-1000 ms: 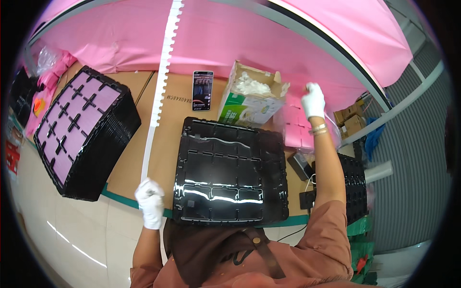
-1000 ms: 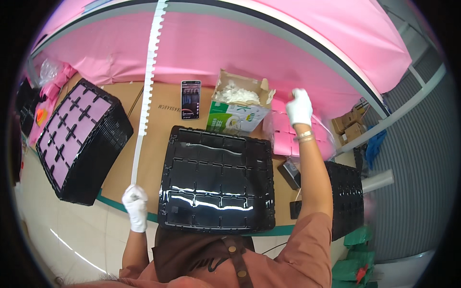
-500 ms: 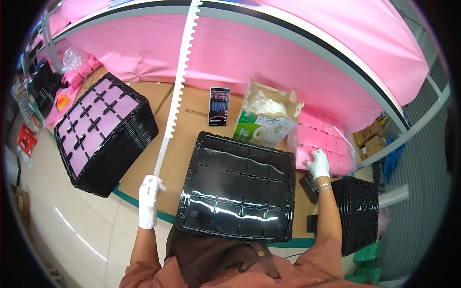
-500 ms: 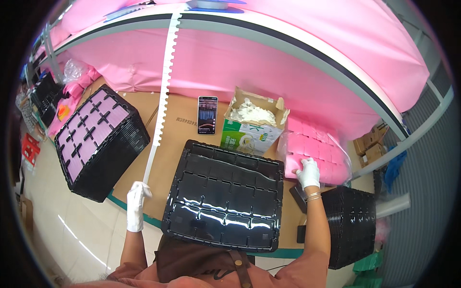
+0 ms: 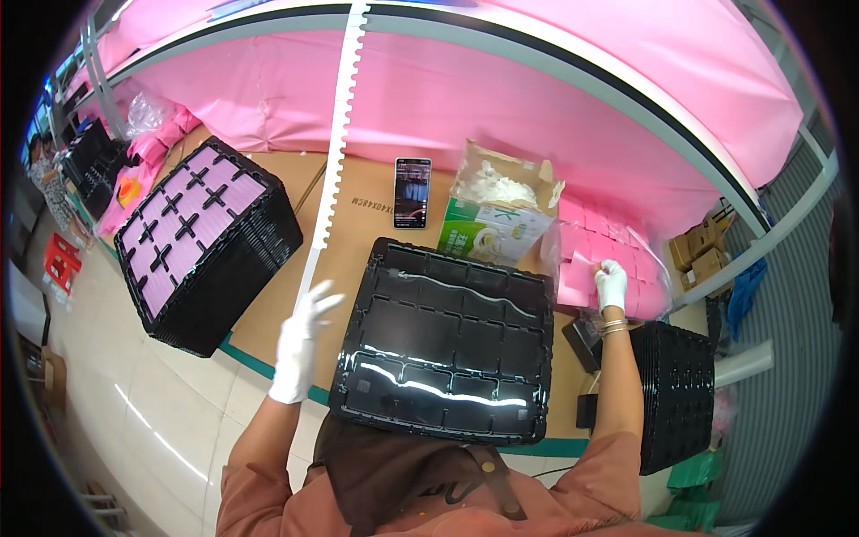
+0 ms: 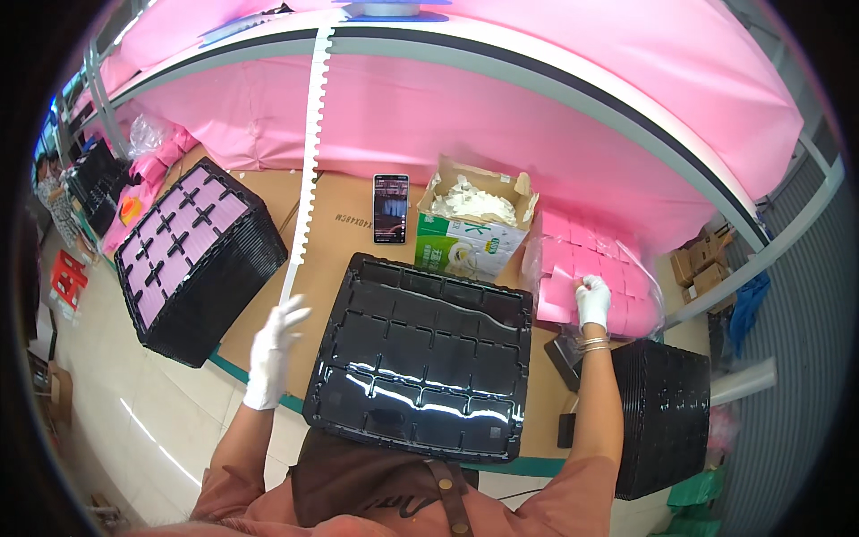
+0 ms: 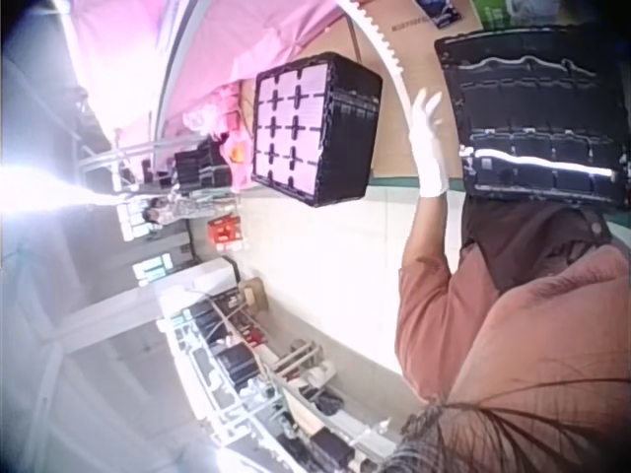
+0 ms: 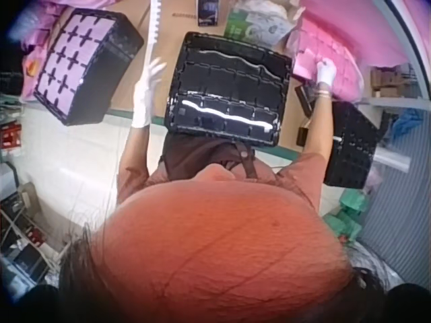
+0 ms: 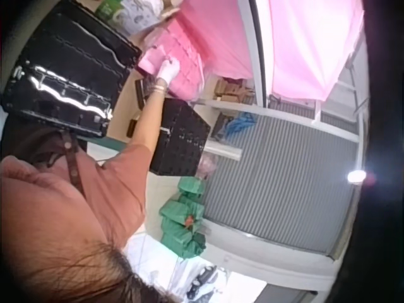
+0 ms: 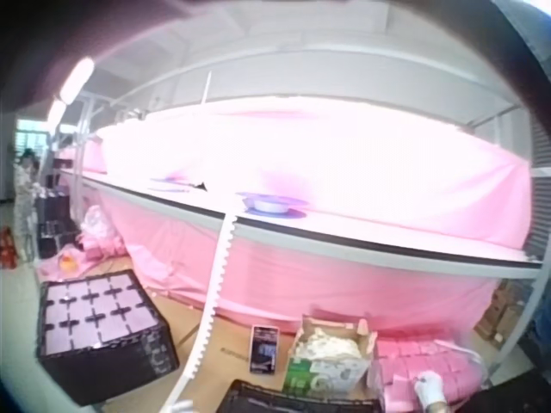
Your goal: The person repeatedly places pink plastic inserts into black plastic crates, then stacks the completed crates on the left side of the table. The person uses both hands to handle the inserts and crates throughout the process.
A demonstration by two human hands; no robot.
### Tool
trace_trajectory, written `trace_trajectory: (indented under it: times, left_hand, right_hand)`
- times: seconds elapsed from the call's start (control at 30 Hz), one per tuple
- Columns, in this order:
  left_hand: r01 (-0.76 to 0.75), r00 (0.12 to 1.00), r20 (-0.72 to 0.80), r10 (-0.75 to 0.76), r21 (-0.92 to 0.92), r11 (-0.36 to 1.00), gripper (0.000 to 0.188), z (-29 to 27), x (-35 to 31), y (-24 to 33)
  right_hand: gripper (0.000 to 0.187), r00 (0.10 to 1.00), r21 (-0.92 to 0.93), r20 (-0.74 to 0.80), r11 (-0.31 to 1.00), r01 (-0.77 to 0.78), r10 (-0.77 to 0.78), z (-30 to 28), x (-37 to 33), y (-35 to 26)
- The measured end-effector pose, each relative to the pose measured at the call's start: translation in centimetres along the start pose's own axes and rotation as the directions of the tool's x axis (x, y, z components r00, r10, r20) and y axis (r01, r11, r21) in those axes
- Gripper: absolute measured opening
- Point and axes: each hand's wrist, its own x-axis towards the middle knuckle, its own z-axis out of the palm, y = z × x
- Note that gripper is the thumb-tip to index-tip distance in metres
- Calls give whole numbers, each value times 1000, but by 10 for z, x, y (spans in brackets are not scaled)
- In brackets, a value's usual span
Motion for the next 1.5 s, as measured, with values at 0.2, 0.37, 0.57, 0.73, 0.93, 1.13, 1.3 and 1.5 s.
trace_trajectory:
  times: [0.2,0.37,0.57,0.73,0.93,1.13,1.3,1.5]
  left_hand:
    - [540,702,664,-257,-261,800,70,88,12,21]
    - [863,364,897,-251,-223,454,87,155,14,13]
    - [839,520,832,-193,-456,295,38,139,2,17]
    - [679,687,658,-309,-429,596,54,77,2,3]
    - [681,675,650,-350,-364,635,92,54,-8,14]
    - [673,727,596,-343,-514,532,104,35,-12,16]
    - [419,830,452,-327,-118,900,59,30,-14,-4]
    - [254,946,214,-245,-14,967,44,16,5,-23]
  right_hand:
    - [19,973,303,-158,929,212,-171,-63,-37,-135]
    - [12,893,328,89,860,391,-440,-88,-157,-255]
    - [6,671,413,503,834,366,-544,-55,-253,-262]
    - [13,504,470,699,857,212,-508,-32,-269,-256]
    - [17,351,483,767,844,232,-536,-9,-267,-257]
    - [17,389,402,829,912,85,-401,4,-266,-257]
    - [26,332,516,764,833,200,-553,11,-268,-235]
    - [27,907,-192,360,934,301,-218,3,-190,-200]
